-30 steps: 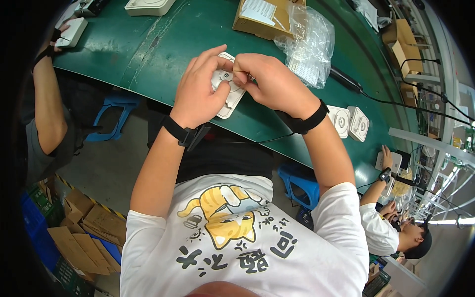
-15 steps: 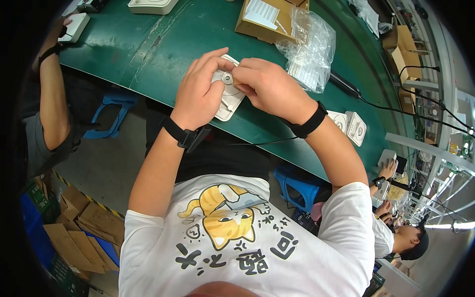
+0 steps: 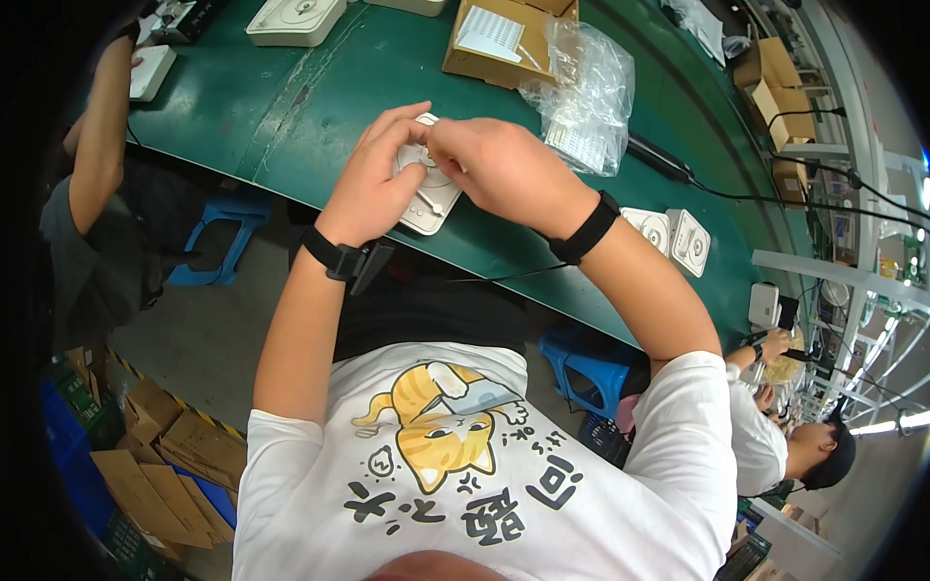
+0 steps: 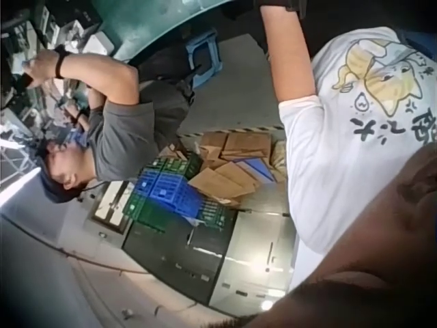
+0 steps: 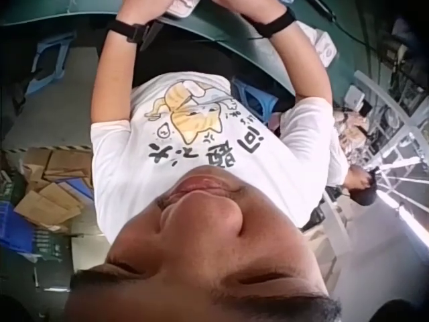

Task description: The person assembles electronic components by picking up a white plastic housing, inserting a small circular part, and applying a thin adhesive strip to the center. They press the components together, set the finished unit aside, and reach into a cardboard box to retrieve more parts.

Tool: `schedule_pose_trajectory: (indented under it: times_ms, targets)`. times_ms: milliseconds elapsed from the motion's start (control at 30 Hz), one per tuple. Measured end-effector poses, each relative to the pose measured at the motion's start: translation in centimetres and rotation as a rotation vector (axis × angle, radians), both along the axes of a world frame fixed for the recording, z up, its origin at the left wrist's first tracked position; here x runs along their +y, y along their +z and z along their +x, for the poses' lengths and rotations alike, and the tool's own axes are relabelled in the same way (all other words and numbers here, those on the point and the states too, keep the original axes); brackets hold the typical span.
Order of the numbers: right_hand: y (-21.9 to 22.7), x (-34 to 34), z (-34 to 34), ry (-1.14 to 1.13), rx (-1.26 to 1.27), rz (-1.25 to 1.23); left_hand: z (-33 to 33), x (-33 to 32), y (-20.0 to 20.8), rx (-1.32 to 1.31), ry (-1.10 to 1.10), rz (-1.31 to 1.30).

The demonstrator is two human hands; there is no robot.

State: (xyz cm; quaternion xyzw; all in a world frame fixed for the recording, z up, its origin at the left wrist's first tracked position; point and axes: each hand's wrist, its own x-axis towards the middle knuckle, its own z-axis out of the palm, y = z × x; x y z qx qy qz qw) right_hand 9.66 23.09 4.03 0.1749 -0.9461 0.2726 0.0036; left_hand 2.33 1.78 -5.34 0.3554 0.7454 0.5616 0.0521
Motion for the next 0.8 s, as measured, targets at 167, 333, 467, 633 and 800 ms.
schedule_pose_trajectory:
  times_ms: [167,333,467,633,800]
  targets:
    - [-2.0,0.6,1.8,-0.246,-0.049,-0.323,0.5,-0.7,-0.6,-0.020,-0.040,-0.006]
    - [-4.7,1.1,2.4,-0.521,-0.168,-0.645,1.4,0.2,-0.5,-0.063,0.020,0.017]
    - [-5.3,0.7,2.8,-0.578,-0.158,-0.819,2.8,1.0,-0.5,-0.064,0.089,0.003]
    - [-5.7,-1.5,3.8,-0.659,-0.086,-0.804,6.8,2.8,-1.2,-0.017,0.286,0.040]
    - [-6.4,-1.5,4.5,-0.677,0.039,-0.700,7.4,2.7,0.4,-0.058,0.325,0.005]
